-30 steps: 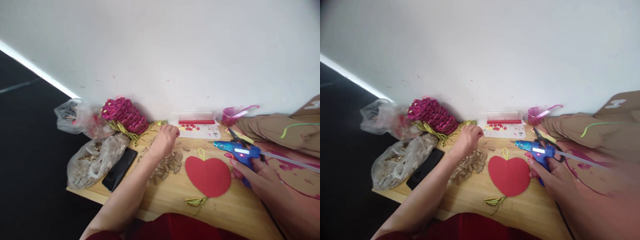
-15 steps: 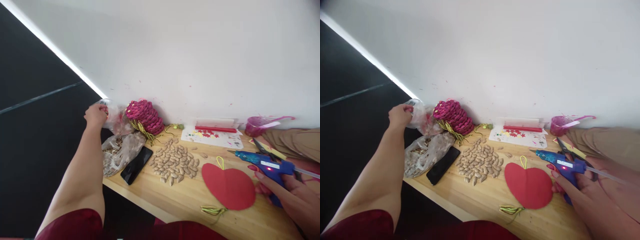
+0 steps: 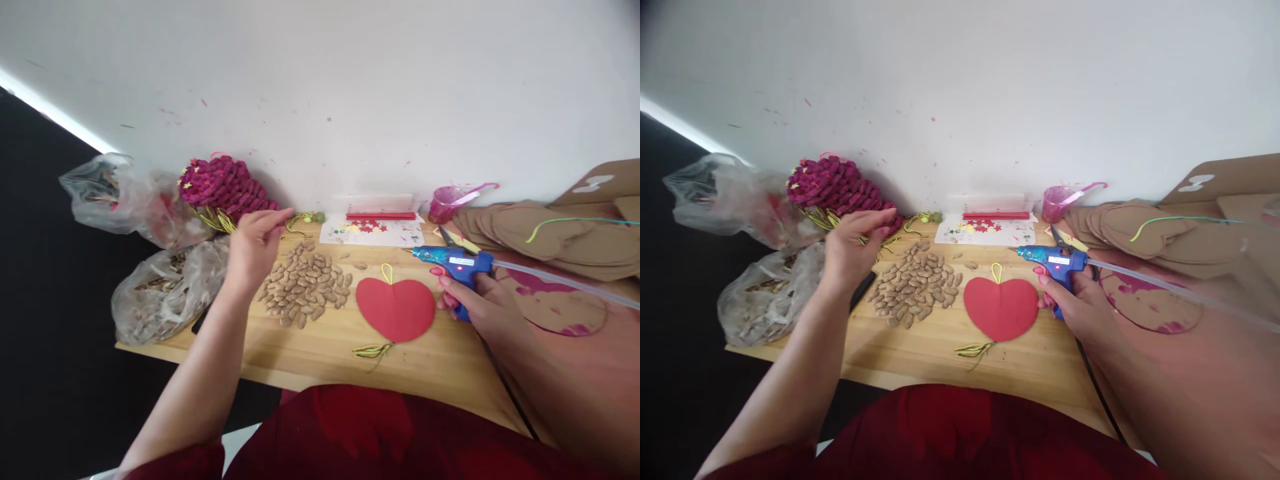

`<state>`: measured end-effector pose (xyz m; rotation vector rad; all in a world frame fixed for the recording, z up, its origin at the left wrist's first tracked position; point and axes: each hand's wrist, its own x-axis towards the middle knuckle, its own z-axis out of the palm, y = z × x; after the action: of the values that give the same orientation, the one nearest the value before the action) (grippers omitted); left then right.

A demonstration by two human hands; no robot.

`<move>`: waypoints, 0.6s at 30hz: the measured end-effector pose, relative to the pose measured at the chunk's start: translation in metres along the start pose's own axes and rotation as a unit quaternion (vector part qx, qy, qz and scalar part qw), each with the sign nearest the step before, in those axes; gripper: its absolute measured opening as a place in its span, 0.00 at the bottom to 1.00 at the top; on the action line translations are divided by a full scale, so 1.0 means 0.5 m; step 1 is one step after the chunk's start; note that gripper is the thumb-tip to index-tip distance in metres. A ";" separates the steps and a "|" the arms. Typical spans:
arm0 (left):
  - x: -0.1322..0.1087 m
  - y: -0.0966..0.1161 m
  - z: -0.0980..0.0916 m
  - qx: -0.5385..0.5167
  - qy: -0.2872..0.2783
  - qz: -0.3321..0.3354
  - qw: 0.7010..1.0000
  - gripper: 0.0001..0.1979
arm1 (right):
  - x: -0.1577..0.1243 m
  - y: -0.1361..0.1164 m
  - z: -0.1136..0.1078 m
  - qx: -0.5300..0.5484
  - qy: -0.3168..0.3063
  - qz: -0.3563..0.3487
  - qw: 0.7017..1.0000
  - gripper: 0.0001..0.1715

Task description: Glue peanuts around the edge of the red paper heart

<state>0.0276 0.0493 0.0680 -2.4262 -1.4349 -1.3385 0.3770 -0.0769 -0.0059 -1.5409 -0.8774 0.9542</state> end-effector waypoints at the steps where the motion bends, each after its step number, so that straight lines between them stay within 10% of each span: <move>1: -0.004 0.011 0.022 -0.025 -0.043 -0.011 0.999 0.15 | 0.002 0.003 -0.002 0.006 -0.004 0.004 1.000 0.27; 5: 0.008 0.050 0.071 -0.022 -0.168 -0.049 0.984 0.14 | 0.008 0.011 -0.005 0.007 -0.005 0.000 1.000 0.26; 18: -0.067 0.003 0.050 0.041 -0.215 -0.001 0.976 0.11 | 0.017 0.024 -0.006 -0.015 -0.023 -0.008 1.000 0.28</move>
<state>0.0380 0.0353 0.0300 -2.7717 -1.5312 -0.7574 0.3837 -0.0721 -0.0185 -1.5406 -0.9405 0.9719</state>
